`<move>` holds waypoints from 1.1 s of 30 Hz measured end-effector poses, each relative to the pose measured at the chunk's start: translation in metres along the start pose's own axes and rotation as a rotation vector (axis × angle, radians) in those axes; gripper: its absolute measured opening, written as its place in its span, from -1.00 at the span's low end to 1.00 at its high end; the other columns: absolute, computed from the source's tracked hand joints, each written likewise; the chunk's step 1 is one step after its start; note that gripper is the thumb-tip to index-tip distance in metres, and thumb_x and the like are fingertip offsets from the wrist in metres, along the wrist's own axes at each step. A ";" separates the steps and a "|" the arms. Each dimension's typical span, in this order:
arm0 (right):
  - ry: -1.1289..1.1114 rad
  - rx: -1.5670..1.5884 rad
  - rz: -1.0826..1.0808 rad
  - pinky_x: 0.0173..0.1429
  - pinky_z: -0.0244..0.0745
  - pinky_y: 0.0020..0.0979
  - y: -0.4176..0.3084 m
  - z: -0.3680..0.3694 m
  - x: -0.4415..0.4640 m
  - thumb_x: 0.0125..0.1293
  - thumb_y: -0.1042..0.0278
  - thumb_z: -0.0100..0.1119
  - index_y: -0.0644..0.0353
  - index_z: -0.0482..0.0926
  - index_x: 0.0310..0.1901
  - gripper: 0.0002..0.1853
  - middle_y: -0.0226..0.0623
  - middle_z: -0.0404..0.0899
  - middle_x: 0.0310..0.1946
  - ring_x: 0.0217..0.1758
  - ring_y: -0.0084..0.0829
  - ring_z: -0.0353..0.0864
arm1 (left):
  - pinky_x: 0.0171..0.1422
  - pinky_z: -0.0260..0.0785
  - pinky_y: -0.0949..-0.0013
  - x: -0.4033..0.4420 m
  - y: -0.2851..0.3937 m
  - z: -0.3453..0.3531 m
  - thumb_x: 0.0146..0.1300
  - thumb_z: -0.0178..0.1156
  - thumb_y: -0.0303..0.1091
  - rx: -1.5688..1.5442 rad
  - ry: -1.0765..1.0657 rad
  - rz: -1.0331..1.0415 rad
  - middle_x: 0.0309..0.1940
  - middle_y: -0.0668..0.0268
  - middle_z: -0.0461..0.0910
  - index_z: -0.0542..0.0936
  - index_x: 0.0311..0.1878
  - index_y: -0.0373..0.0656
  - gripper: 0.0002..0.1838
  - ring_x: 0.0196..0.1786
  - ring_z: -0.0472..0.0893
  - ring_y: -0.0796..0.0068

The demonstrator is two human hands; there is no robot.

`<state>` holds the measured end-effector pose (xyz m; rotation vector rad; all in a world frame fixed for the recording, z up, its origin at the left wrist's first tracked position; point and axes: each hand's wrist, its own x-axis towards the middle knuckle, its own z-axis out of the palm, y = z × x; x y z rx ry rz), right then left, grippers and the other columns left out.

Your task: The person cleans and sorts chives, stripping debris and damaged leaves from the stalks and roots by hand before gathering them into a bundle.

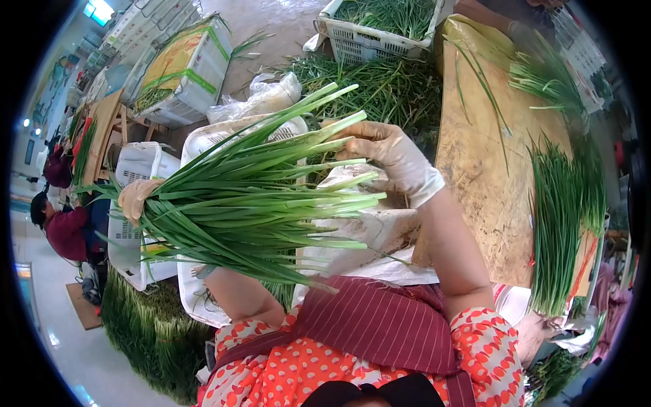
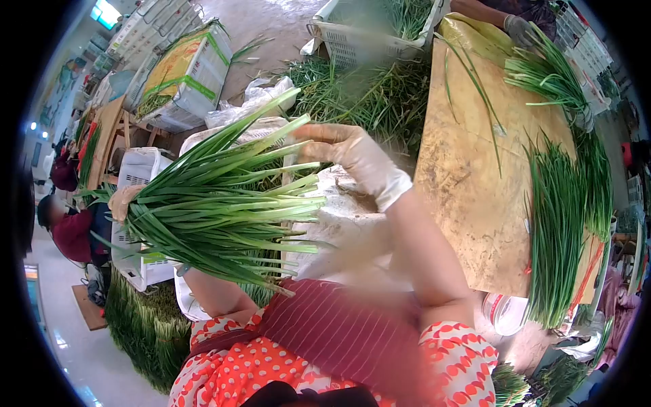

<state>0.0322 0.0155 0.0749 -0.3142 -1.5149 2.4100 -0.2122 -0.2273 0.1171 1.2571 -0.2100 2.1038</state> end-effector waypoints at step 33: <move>0.397 -1.346 -0.552 0.22 0.36 -0.35 -0.039 -0.042 0.006 0.15 0.30 0.27 0.09 0.52 0.09 -0.57 -0.20 0.56 0.01 0.09 -0.34 0.50 | 0.17 0.21 0.35 -0.012 0.001 0.000 0.27 -0.03 -0.39 0.042 0.009 0.055 -0.31 0.43 0.53 0.49 -0.41 -0.01 -0.85 -0.06 0.47 0.55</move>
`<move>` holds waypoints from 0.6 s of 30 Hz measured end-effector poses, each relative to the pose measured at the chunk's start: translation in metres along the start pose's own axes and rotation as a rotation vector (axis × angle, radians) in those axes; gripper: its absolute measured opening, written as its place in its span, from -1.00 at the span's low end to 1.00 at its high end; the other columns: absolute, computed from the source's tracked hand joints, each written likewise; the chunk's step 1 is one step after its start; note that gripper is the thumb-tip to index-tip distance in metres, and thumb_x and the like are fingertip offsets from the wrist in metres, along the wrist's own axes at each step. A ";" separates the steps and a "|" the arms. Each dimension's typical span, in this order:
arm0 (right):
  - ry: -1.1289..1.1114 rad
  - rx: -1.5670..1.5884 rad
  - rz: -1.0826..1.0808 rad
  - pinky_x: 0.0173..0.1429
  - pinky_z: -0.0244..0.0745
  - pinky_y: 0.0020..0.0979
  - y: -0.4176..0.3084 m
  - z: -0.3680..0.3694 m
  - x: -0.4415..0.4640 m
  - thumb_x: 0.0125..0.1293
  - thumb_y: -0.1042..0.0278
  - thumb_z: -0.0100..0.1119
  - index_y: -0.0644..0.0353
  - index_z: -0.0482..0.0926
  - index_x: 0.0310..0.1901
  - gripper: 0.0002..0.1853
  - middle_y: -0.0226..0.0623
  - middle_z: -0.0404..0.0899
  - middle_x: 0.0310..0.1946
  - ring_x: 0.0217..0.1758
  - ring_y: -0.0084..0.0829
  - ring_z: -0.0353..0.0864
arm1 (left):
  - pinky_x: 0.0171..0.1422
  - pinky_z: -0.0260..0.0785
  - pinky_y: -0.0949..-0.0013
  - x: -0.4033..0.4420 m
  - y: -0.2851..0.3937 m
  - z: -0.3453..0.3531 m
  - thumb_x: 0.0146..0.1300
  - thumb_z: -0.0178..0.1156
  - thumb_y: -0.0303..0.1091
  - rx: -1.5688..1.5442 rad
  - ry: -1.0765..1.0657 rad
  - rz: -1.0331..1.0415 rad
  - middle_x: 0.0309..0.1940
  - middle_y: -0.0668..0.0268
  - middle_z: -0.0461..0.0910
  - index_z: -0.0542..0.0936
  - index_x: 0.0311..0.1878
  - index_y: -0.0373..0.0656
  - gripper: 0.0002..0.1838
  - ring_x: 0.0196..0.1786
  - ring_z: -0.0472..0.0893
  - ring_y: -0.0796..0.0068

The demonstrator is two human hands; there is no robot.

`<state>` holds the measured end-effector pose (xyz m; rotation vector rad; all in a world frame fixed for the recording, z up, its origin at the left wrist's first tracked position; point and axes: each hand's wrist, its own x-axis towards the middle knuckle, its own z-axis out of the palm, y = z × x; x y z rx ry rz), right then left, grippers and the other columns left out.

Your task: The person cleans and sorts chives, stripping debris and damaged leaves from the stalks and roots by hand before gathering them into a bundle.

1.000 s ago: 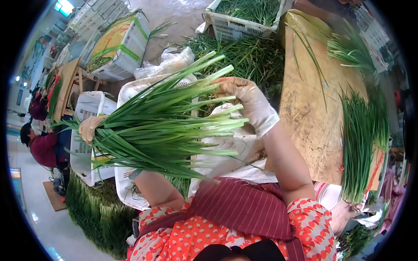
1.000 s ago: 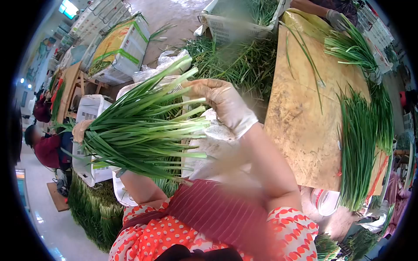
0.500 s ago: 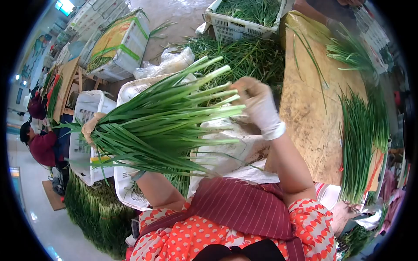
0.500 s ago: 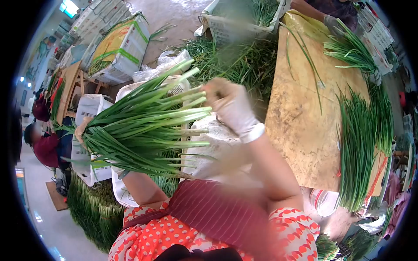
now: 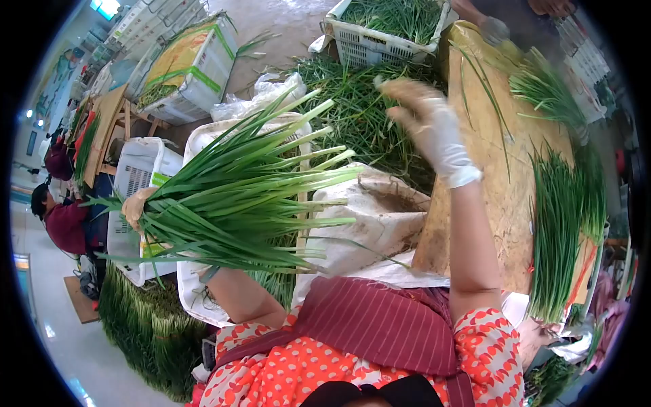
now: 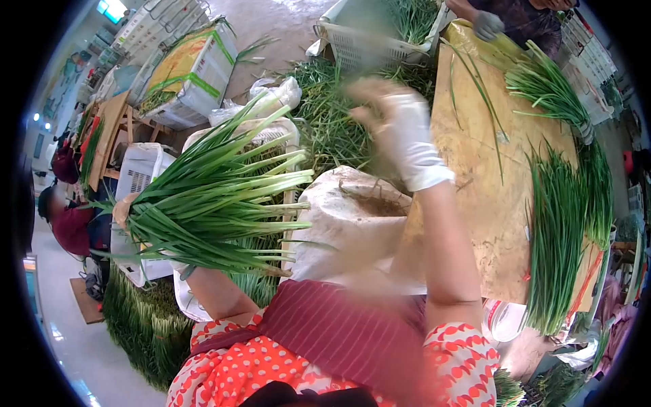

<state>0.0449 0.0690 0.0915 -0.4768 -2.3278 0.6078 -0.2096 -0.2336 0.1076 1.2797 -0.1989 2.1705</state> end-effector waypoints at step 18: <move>0.111 1.129 0.758 0.05 0.47 -0.43 0.004 0.020 -0.043 0.36 0.12 0.01 0.25 0.59 -0.26 -0.67 -0.24 0.63 -0.37 -0.25 -0.49 0.58 | 0.24 0.33 0.16 -0.007 -0.008 -0.051 0.33 -0.07 -0.25 0.714 0.575 0.054 -0.14 0.23 0.53 0.51 -0.19 -0.11 -0.79 0.10 0.47 0.36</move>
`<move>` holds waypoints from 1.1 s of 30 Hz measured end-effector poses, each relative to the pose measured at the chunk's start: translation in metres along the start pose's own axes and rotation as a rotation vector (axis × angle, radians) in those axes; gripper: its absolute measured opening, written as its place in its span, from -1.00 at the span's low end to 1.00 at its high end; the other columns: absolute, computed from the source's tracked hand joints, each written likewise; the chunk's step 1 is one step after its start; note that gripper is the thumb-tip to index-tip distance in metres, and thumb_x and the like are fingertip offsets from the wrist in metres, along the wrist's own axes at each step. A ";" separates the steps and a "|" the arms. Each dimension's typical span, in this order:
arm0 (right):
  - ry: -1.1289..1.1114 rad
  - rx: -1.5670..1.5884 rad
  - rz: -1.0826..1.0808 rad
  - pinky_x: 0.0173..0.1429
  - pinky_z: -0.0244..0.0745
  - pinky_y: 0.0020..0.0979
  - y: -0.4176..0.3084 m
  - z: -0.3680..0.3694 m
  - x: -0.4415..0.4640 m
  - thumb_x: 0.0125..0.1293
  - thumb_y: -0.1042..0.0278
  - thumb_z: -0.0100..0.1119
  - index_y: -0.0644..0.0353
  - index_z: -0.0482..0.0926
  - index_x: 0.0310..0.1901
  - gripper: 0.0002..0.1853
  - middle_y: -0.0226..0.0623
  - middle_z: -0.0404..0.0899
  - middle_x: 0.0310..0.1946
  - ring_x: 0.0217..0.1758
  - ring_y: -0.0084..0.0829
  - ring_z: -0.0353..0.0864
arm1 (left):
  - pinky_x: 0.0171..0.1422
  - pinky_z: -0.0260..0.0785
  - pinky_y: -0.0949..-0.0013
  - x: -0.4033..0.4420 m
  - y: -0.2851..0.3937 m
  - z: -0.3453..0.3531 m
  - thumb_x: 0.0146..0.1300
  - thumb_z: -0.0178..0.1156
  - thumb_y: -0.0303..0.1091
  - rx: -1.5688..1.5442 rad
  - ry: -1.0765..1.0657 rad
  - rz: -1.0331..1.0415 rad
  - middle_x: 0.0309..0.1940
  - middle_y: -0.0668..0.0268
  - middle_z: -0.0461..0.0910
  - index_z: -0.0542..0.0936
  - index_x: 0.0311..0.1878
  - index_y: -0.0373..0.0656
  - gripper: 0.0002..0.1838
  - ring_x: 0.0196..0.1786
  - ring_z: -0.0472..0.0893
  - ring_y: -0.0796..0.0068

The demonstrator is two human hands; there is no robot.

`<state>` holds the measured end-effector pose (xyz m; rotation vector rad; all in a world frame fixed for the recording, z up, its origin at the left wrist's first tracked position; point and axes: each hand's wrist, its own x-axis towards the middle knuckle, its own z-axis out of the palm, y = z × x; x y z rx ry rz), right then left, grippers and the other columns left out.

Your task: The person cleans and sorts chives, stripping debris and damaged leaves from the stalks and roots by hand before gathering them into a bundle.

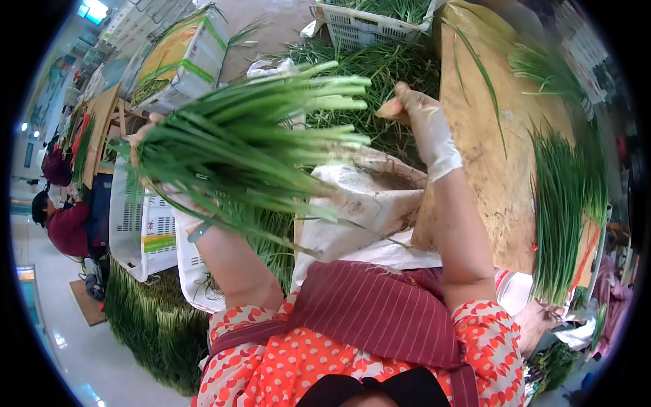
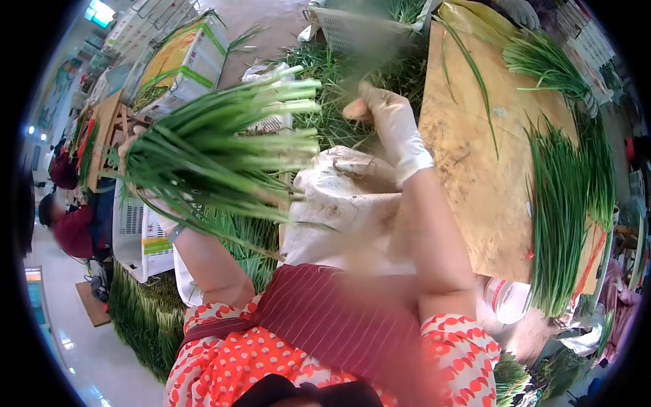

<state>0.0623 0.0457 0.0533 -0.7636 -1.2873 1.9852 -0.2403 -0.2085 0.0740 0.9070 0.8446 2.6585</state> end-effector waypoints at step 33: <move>0.028 0.569 0.126 0.10 0.42 -0.30 0.010 0.019 -0.044 0.34 0.43 -0.05 0.20 0.51 -0.05 -0.79 -0.32 0.53 -0.07 -0.09 -0.42 0.51 | 0.16 0.40 0.10 0.012 -0.051 0.105 0.21 0.03 -0.07 -0.090 0.036 -0.263 -0.03 0.12 0.55 0.50 0.03 -0.15 -0.57 0.06 0.52 0.20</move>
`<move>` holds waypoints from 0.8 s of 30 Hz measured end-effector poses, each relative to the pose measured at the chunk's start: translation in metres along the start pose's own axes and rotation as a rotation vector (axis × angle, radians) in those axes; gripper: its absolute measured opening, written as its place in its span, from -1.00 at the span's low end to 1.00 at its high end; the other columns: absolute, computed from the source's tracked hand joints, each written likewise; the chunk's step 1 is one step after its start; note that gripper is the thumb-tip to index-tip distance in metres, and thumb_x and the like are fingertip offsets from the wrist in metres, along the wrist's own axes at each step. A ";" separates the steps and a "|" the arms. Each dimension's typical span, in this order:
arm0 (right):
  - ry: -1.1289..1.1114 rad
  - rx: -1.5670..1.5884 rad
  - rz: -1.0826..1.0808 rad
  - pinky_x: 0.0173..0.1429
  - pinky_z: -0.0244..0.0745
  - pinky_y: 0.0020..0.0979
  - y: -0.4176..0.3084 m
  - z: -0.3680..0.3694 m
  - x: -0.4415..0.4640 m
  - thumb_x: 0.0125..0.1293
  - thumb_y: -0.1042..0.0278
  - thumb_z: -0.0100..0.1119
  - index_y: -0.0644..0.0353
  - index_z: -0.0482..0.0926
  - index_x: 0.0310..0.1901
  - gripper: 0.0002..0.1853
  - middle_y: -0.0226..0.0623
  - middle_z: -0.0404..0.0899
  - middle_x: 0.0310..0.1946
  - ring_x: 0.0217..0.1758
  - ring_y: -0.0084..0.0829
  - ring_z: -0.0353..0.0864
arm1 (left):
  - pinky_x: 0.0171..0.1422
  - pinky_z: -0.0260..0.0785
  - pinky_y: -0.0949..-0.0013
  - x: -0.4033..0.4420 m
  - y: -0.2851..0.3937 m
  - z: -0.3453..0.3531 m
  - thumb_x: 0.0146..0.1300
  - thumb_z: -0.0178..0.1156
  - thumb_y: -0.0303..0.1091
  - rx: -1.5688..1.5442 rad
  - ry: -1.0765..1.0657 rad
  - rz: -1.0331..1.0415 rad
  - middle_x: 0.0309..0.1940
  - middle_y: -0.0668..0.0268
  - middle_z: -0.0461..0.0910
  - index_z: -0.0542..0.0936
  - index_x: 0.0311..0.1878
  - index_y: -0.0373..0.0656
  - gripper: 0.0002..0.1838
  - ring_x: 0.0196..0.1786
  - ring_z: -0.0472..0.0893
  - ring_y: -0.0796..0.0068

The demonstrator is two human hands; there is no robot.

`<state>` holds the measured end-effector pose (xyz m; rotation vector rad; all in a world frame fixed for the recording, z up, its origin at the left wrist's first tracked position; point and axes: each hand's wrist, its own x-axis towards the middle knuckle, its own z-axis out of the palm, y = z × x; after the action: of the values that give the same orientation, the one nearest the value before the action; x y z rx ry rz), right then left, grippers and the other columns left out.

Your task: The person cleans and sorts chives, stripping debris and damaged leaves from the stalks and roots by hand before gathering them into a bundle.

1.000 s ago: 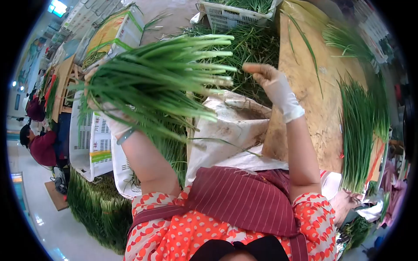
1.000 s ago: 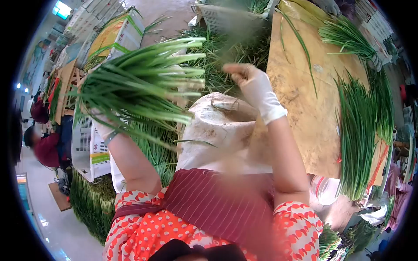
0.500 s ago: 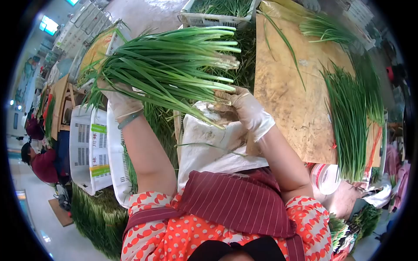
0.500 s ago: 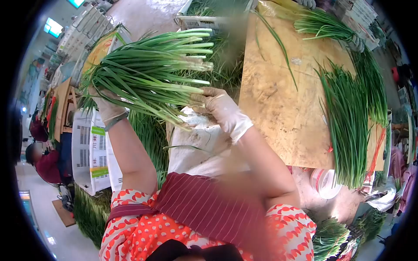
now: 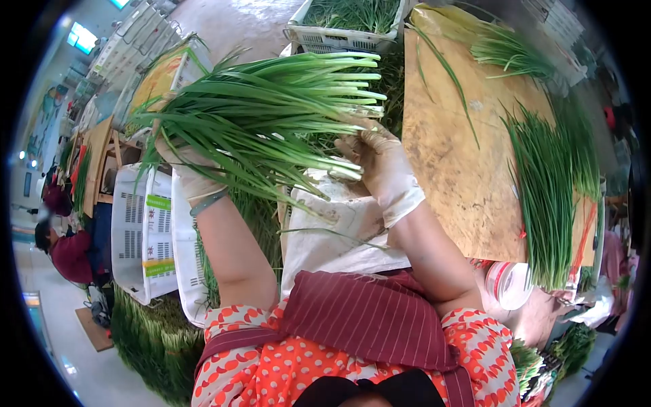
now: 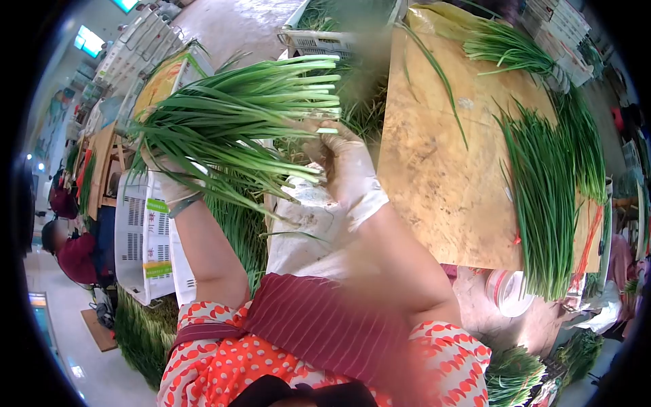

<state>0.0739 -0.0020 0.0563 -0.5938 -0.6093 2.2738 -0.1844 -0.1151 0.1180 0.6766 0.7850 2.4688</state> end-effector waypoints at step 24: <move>-0.182 -0.789 -0.339 -0.22 0.46 -0.56 -0.020 0.058 0.036 0.23 0.34 0.23 0.28 0.63 -0.17 -0.79 -0.35 0.64 -0.38 -0.37 -0.60 0.52 | -0.13 0.55 0.34 -0.003 0.012 -0.041 0.33 -0.07 -0.37 0.484 0.213 0.215 -0.13 0.19 0.57 0.48 0.02 -0.26 -0.72 -0.19 0.61 0.37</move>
<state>0.0278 0.0219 0.1050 -0.5822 -1.5958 1.7269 -0.2091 -0.1414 0.0950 0.6963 1.4918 2.5885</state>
